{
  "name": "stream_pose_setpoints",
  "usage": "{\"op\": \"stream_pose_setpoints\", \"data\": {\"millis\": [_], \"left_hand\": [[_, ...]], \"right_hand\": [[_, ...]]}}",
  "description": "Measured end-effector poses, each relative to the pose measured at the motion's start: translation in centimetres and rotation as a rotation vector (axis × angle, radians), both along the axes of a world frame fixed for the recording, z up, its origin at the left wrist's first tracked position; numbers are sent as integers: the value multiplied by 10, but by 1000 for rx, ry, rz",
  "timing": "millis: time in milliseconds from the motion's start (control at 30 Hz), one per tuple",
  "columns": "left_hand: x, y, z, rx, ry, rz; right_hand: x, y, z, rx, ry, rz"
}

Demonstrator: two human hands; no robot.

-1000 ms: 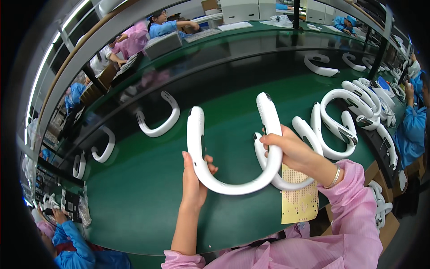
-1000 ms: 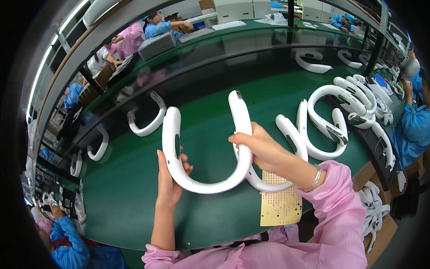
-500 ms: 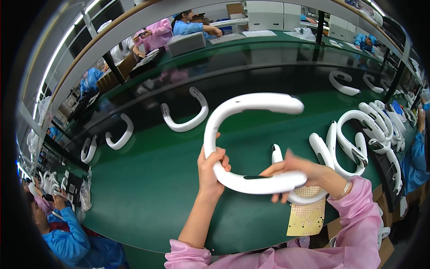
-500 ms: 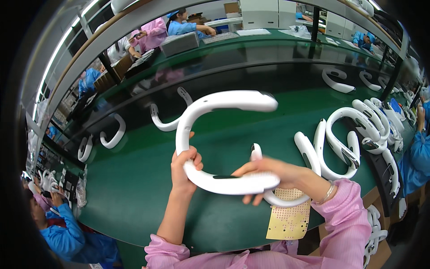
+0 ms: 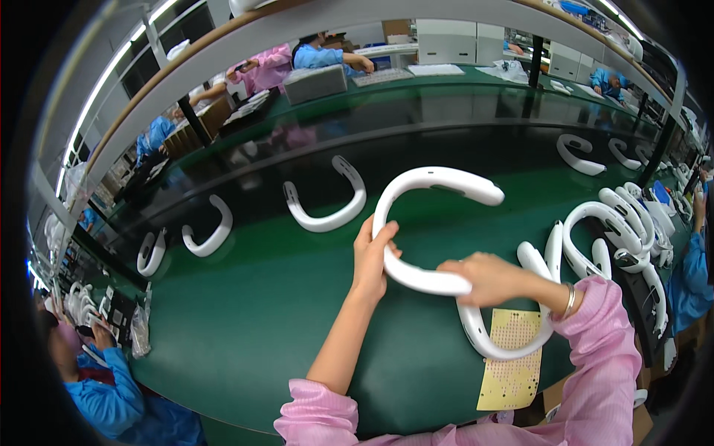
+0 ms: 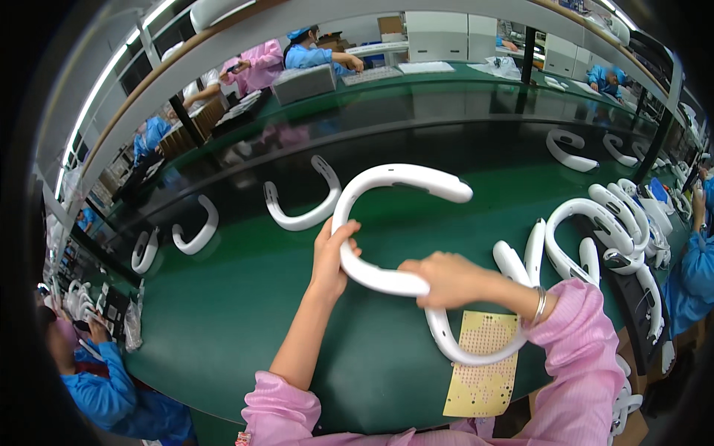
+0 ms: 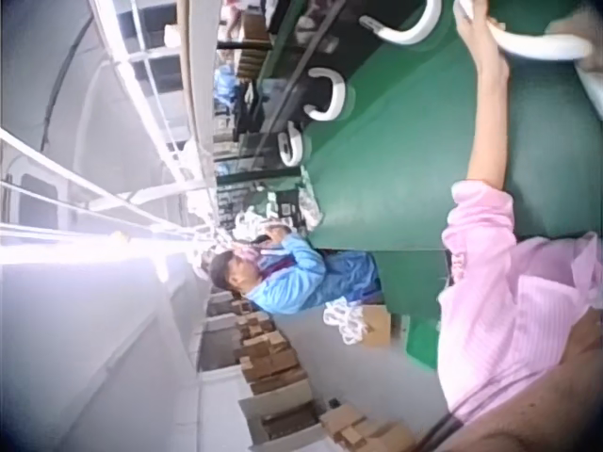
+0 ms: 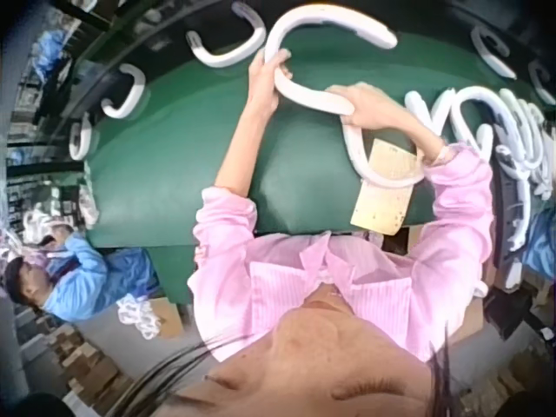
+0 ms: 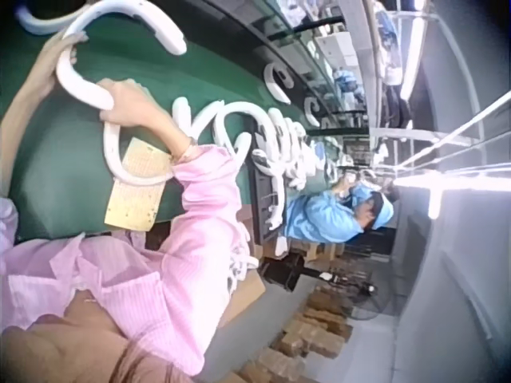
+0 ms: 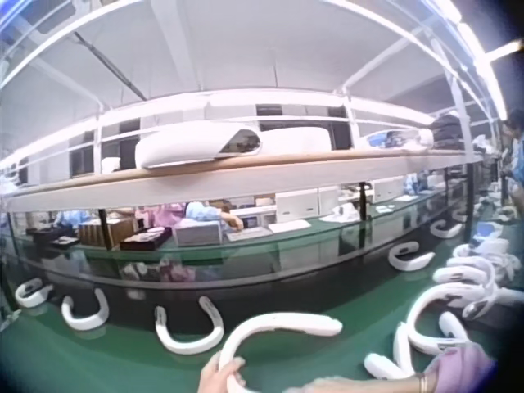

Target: Inspecting and assembling white plastic neck fans at an industrial assembly line workstation.

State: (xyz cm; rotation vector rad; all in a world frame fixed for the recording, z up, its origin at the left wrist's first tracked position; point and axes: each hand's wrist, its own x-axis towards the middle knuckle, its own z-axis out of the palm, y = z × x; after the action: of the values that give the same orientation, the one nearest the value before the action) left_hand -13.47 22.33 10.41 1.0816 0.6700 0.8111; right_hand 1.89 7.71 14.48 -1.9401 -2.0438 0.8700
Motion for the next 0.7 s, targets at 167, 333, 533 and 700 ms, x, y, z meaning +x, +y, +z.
{"op": "stream_pose_setpoints", "data": {"millis": [167,333,533,700], "left_hand": [[-11,111,-63,1032,605,319],[-54,156,-68,1359,1188,133],[-53,94,13,944,539,-186],[-102,19,68,588,-112,-488]], "right_hand": [[95,63,-26,306,-126,-275],[153,65,-44,708,-630,-294],[59,12,-12,716,-83,-121],[19,-45,31,894,48,-199]]}}
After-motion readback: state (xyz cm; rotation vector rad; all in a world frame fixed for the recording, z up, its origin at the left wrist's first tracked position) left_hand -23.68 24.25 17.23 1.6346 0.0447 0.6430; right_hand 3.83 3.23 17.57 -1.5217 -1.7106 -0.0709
